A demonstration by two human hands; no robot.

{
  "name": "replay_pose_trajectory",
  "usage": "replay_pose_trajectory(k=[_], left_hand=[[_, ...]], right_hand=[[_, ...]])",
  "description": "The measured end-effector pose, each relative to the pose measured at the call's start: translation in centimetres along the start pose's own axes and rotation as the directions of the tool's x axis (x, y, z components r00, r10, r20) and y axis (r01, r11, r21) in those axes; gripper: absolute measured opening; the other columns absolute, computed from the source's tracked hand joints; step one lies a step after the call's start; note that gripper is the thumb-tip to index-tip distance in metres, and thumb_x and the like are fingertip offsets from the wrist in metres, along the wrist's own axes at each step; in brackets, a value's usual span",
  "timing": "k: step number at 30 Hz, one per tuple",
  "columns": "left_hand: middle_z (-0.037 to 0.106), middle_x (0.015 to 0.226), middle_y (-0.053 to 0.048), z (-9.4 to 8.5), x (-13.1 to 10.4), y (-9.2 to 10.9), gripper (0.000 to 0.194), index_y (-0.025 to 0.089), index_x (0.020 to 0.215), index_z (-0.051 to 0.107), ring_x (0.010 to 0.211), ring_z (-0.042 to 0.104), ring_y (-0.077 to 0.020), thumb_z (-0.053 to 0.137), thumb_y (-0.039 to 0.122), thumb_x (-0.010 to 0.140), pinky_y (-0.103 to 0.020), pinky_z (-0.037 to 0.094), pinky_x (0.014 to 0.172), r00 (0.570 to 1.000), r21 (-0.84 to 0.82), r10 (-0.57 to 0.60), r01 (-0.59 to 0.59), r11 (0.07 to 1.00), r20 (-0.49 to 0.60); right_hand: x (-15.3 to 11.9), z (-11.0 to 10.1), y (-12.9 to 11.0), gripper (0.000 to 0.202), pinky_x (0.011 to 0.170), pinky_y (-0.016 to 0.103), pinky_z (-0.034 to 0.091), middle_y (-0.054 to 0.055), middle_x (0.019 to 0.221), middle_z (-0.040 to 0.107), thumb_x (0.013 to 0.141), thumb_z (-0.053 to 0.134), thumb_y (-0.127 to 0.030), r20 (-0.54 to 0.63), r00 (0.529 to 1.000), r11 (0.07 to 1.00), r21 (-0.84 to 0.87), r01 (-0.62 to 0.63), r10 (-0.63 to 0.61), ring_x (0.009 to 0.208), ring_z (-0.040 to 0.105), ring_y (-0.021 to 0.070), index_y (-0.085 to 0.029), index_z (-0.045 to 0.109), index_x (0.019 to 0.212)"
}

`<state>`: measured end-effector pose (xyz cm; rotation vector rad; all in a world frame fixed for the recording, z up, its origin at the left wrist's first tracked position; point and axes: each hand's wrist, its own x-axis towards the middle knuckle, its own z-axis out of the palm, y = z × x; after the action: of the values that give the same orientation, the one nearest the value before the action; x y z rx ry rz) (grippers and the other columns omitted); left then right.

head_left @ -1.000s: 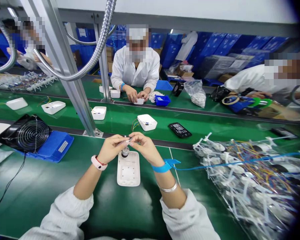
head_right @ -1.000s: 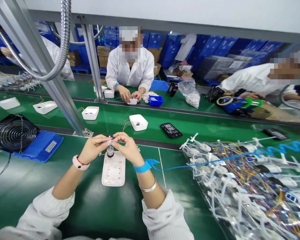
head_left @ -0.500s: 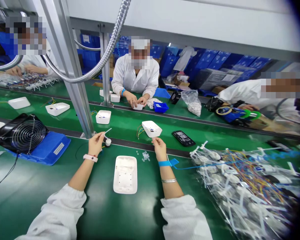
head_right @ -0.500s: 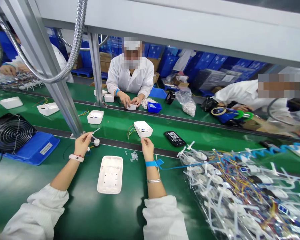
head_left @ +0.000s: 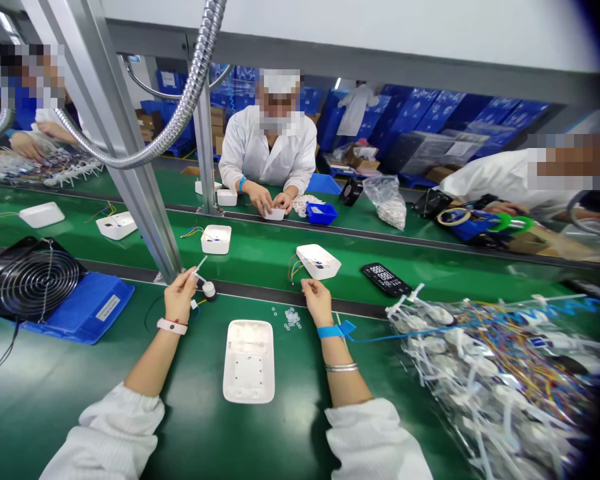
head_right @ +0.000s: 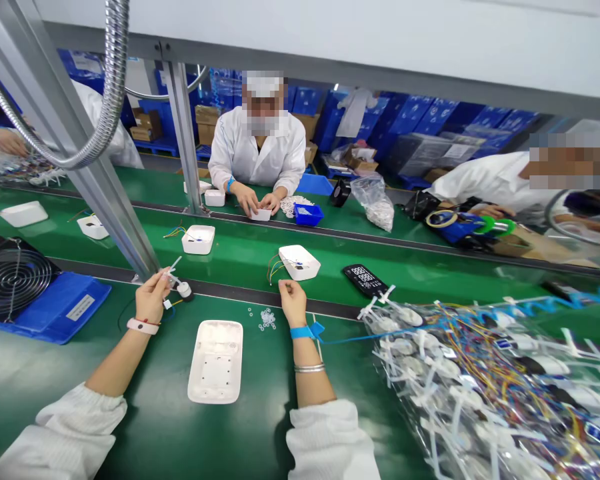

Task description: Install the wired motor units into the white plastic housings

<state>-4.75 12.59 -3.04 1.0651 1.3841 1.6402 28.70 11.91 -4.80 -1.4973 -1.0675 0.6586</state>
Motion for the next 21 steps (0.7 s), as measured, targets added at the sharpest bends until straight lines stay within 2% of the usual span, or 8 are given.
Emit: replay_pose_trajectory(k=[6, 10, 15, 21], left_hand=[[0.063, 0.094, -0.007, -0.02, -0.22, 0.34, 0.05, 0.015, 0.107, 0.066, 0.064, 0.053, -0.0079, 0.067, 0.047, 0.068, -0.017, 0.042, 0.054, 0.999, -0.017, 0.024, -0.024, 1.0, 0.03], [0.063, 0.084, -0.006, 0.08, -0.1, 0.22, 0.052, 0.013, 0.106, 0.066, 0.059, 0.049, -0.0068, 0.069, 0.047, 0.066, -0.016, 0.038, 0.049, 0.999, -0.061, 0.027, -0.025, 0.998, 0.028], [0.063, 0.071, -0.005, 0.12, -0.05, 0.09, 0.055, 0.011, 0.106, 0.066, 0.056, 0.046, -0.0076, 0.071, 0.046, 0.064, -0.017, 0.034, 0.046, 0.999, -0.059, -0.007, 0.009, 0.998, 0.046], [0.066, 0.073, -0.006, 0.09, -0.13, 0.32, 0.055, 0.011, 0.103, 0.068, 0.054, 0.045, -0.0084, 0.072, 0.046, 0.061, -0.02, 0.036, 0.049, 0.994, -0.026, -0.052, 0.055, 0.998, 0.095]], right_hand=[[-0.3, 0.27, -0.43, 0.041, 0.054, 0.028, 0.038, 0.003, 0.059, 0.055, 0.068, 0.056, -0.054, 0.019, 1.0, 1.0, -0.024, 0.019, -0.019, 0.055, 0.047, 0.0149, -0.015, 0.059, 0.076], [-0.44, 0.26, -0.53, 0.041, 0.052, 0.027, 0.037, 0.002, 0.059, 0.054, 0.069, 0.054, -0.054, 0.025, 0.999, 0.998, -0.05, 0.029, -0.028, 0.053, 0.045, 0.0134, -0.014, 0.059, 0.076], [-0.56, 0.21, -0.61, 0.038, 0.051, 0.027, 0.036, 0.001, 0.058, 0.053, 0.07, 0.053, -0.053, 0.035, 0.999, 0.997, -0.071, 0.042, -0.04, 0.051, 0.044, 0.0128, -0.015, 0.059, 0.075], [-0.64, 0.14, -0.62, 0.036, 0.052, 0.027, 0.038, 0.001, 0.059, 0.054, 0.07, 0.053, -0.052, 0.045, 0.998, 0.995, -0.083, 0.053, -0.05, 0.053, 0.046, 0.0137, -0.016, 0.058, 0.073]])
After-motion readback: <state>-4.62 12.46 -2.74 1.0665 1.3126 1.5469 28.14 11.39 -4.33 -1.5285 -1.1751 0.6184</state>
